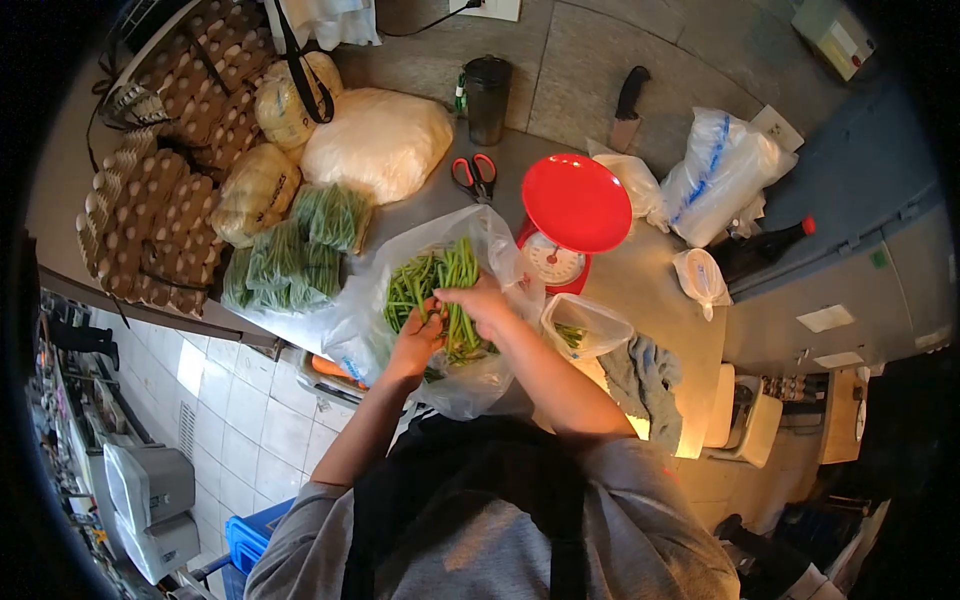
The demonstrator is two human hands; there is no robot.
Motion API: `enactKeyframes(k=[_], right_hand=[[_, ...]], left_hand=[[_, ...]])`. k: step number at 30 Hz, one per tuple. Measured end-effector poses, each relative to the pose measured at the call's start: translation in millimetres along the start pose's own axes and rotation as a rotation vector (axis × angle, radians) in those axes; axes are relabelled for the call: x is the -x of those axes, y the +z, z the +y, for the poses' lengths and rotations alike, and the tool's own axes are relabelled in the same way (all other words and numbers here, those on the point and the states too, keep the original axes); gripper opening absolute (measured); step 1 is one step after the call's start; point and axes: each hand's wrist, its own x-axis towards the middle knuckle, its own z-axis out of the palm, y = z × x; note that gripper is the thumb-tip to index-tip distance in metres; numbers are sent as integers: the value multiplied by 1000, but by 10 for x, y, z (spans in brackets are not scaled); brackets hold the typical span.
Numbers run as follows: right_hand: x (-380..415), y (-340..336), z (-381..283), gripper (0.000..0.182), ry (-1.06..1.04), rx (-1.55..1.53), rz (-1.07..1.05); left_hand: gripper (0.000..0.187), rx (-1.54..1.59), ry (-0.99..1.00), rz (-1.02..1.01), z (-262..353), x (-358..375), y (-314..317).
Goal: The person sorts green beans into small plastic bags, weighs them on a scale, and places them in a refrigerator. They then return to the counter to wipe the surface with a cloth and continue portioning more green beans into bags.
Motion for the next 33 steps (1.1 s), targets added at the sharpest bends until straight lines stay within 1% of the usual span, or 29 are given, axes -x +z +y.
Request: enactKeyframes(k=[1, 2, 3, 4, 5, 6, 8, 9, 11, 13, 15, 16, 17, 18, 19, 20, 21, 24, 25, 26, 27, 28, 30, 31, 33], right_hand=[[97, 91, 19, 43, -106, -5, 40], [162, 123, 0, 43, -81, -52, 44], [211, 149, -19, 44, -56, -99, 49], [244, 157, -18, 44, -31, -146, 55], [231, 100, 36, 45, -37, -199, -23], [248, 100, 45, 44, -57, -164, -28], [279, 113, 44, 44, -99, -94, -37], [277, 115, 14, 43, -56, -115, -12], [254, 110, -98, 41, 29, -160, 39], [268, 72, -208, 40, 53, -211, -16], [390, 99, -363, 37, 114, -259, -56], [514, 130, -438, 36, 133, -286, -110], [664, 160, -505, 36, 153, -314, -164], [837, 206, -591, 35, 171, -342, -217], [1068, 288, -711, 32, 109, -286, -225], [1202, 281, -690, 34, 122, -262, -236], [1325, 263, -648, 36, 134, -238, -247], [1618, 188, -454, 40, 120, -193, -248], [1694, 147, -372, 40, 93, -189, -241], [1759, 92, -287, 40, 65, -184, -233], [1804, 14, -219, 43, 108, -125, -229], [1874, -54, -178, 44, 89, -125, -251], [2009, -152, -164, 45, 48, -122, -292], [2043, -245, -133, 47, 139, -160, -337], [2150, -327, -56, 49, -12, -5, -234]], left_hand=[[42, -52, 24, 9, -120, -94, 6], [46, -105, 49, 17, -236, -169, -6], [56, -54, -109, 5, 50, -49, 91], [58, -97, -133, -9, 181, 7, 138], [61, -142, -158, -24, 270, 45, 172], [64, -186, -183, -40, 299, 61, 191], [68, -396, 92, -77, 124, 52, 155], [70, -500, 231, -97, 165, 79, 180], [72, -311, 122, -167, 301, 161, 173], [77, -95, 28, -219, 509, 238, 152], [78, -28, 144, -195, 644, 244, 65], [79, 7, 198, -181, 710, 252, 65], [87, -21, 279, -189, 804, 272, 110], [86, 11, 344, -236, 868, 293, 159], [85, 45, 407, -286, 912, 316, 220], [84, 81, 468, -336, 951, 346, 294], [90, 155, 474, -404, 992, 383, 391], [89, -119, 576, -609, 880, 340, 466], [84, -153, 523, -639, 891, 399, 534], [72, -292, 611, -688, 856, 390, 583], [67, -357, 653, -700, 838, 432, 646], [62, -421, 697, -713, 818, 504, 710], [56, -454, 676, -728, 760, 617, 808], [53, -471, 667, -734, 724, 669, 850], [49, -487, 698, -744, 637, 765, 936]])
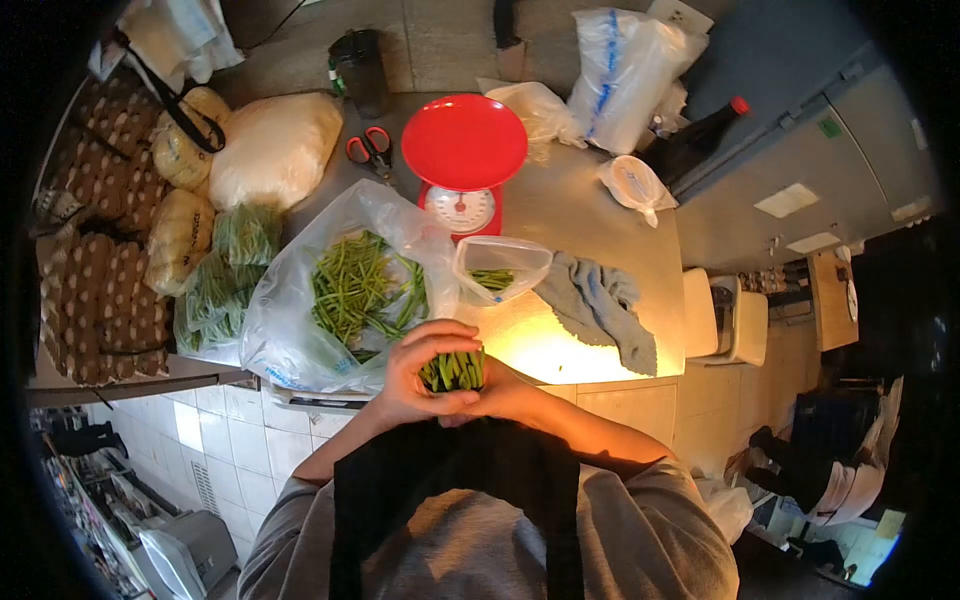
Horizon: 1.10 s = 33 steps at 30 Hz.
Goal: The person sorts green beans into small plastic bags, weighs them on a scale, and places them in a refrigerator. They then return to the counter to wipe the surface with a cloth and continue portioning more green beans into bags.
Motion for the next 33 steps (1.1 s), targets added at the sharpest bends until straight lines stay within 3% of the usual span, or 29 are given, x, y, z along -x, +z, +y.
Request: enactKeyframes(k=[2, 5, 8, 14, 17, 19, 20, 22, 24, 26, 29, 33], right_hand=[[96, -12, 43, 52, -38, 27, 73], [190, -6, -103, 51, 194, -122, 129], [265, -149, -113, 49, 111, -96, -15], [190, -206, 237, 37, -279, 312, 152], [229, -164, 100, 34, -84, 208, 181], [143, -250, -41, 34, 24, 62, 70], [118, -225, -158, 35, -34, -65, 159], [31, -314, -455, 32, -238, -144, 267], [-90, -453, -777, 32, -386, -54, 237], [-308, -492, -957, 33, -510, 282, 399], [-611, -492, -882, 34, -641, 562, 488], [-905, -821, -489, 35, -650, 671, 434]], left_hand=[[43, -10, 36, 18, -3, -18, 119], [41, -12, 62, -14, -43, -69, 188], [40, -5, 70, -61, -43, -108, 206], [40, 16, 38, -66, 24, -121, 336], [35, -92, 61, -11, 48, -204, 262], [32, -71, -41, 251, -93, -245, 275], [31, -60, -93, 380, -155, -277, 269], [29, -313, -255, 322, -223, -428, 191], [28, -468, -394, 254, -351, -508, 155], [28, -526, -505, 178, -703, -499, 192], [30, -325, -526, 187, -1065, -517, 215], [36, 196, -745, 199, -1243, -435, 176]])
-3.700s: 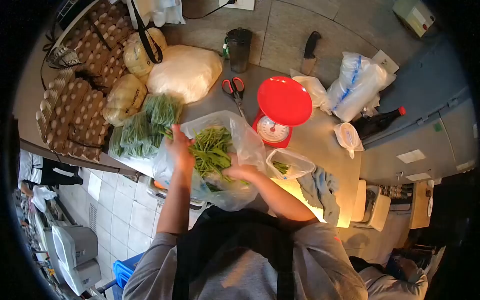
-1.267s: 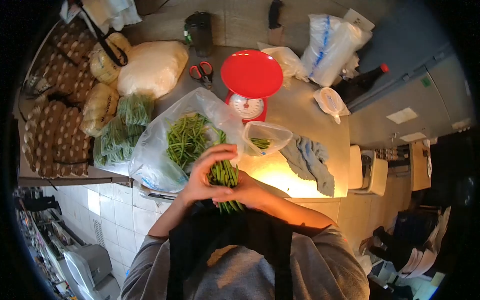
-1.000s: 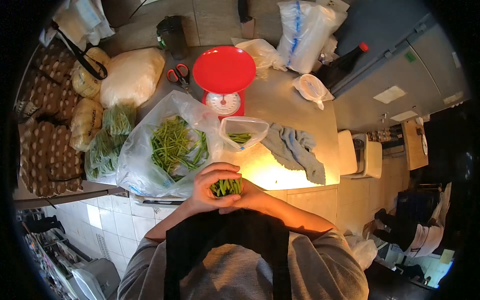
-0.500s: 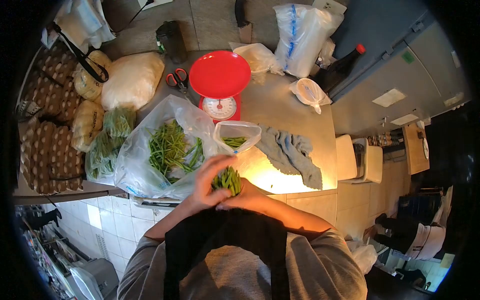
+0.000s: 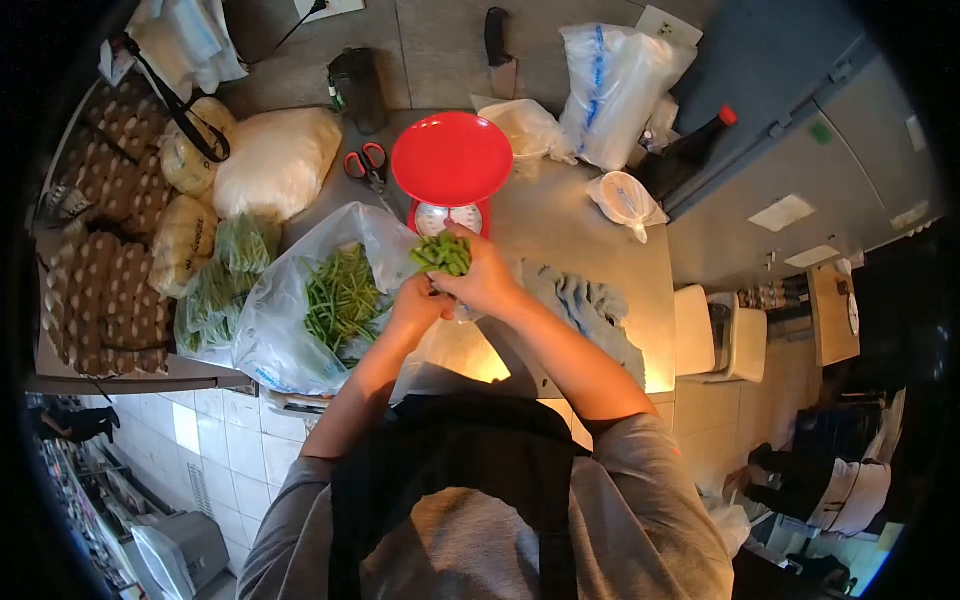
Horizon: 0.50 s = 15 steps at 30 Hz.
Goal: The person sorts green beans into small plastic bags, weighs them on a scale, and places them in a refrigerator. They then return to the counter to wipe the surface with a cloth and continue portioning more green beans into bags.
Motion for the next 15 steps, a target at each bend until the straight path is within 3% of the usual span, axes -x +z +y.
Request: enactKeyframes(k=[4, 7, 10, 13, 15], right_hand=[[33, -156, 177, 35, 103, 91, -195], [78, -161, -6, 36, 74, 275, -293], [91, -152, -100, 37, 44, 247, -353], [72, -179, 116, 35, -14, 592, -411], [1, -209, 165, 30, 118, 816, -582]], left_hand=[[40, 130, -12, -11, 225, 131, -43], [39, 170, -24, -14, 290, 120, -30], [44, 177, 20, -34, 338, 164, -44], [51, 38, 40, -35, 299, 200, -27], [53, -150, 104, -2, 245, 182, -4]])
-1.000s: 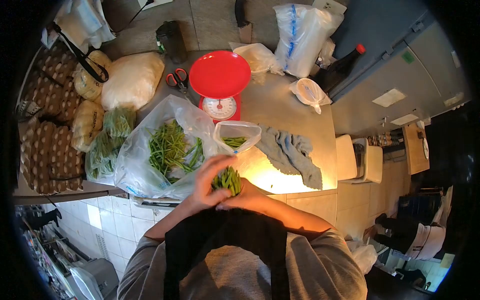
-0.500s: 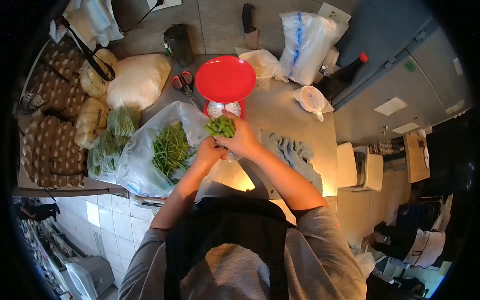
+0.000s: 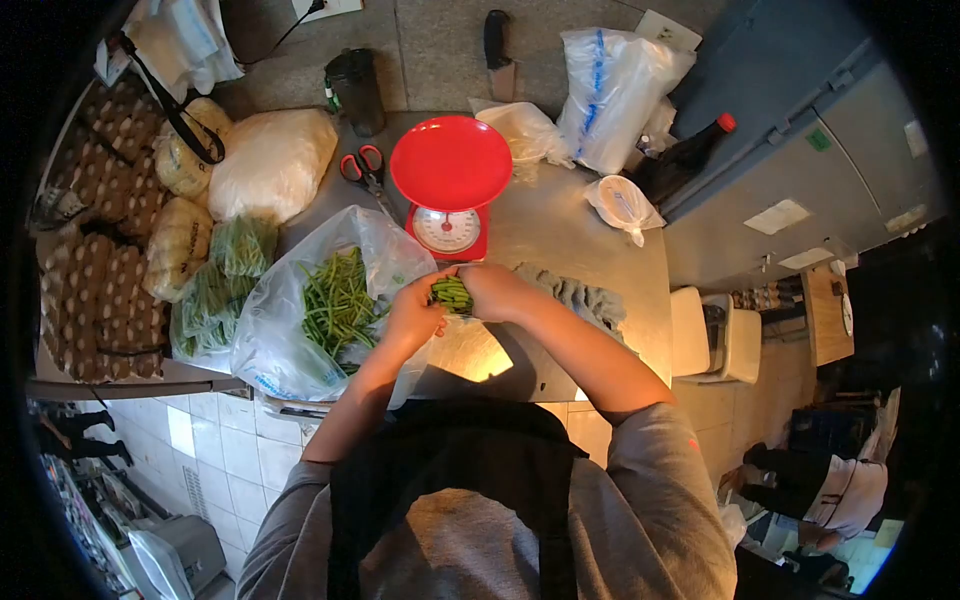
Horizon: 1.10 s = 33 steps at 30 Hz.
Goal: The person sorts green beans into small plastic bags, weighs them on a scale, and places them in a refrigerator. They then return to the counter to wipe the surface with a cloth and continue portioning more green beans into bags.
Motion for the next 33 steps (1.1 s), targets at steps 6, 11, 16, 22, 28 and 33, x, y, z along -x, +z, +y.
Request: enactKeyframes(k=[6, 11, 16, 22, 28, 33], right_hand=[[-157, -96, -146, 19, 212, 288, -298], [-292, 146, -80, 21, 338, 204, -227], [-413, 213, -18, 22, 299, 284, -240], [65, -261, -202, 17, 64, 154, -7], [497, -795, -503, 21, 62, 336, -226], [737, -979, -586, 17, 28, 242, 69]], left_hand=[[53, -501, 519, 231, 211, -2, 46], [42, -597, 370, 235, 379, 76, 87], [30, -652, 363, 208, 381, -38, 18], [23, -658, 411, 210, 226, -88, -145], [29, -710, 448, 136, 637, 43, -148], [31, -675, 506, 98, 979, 204, -167]])
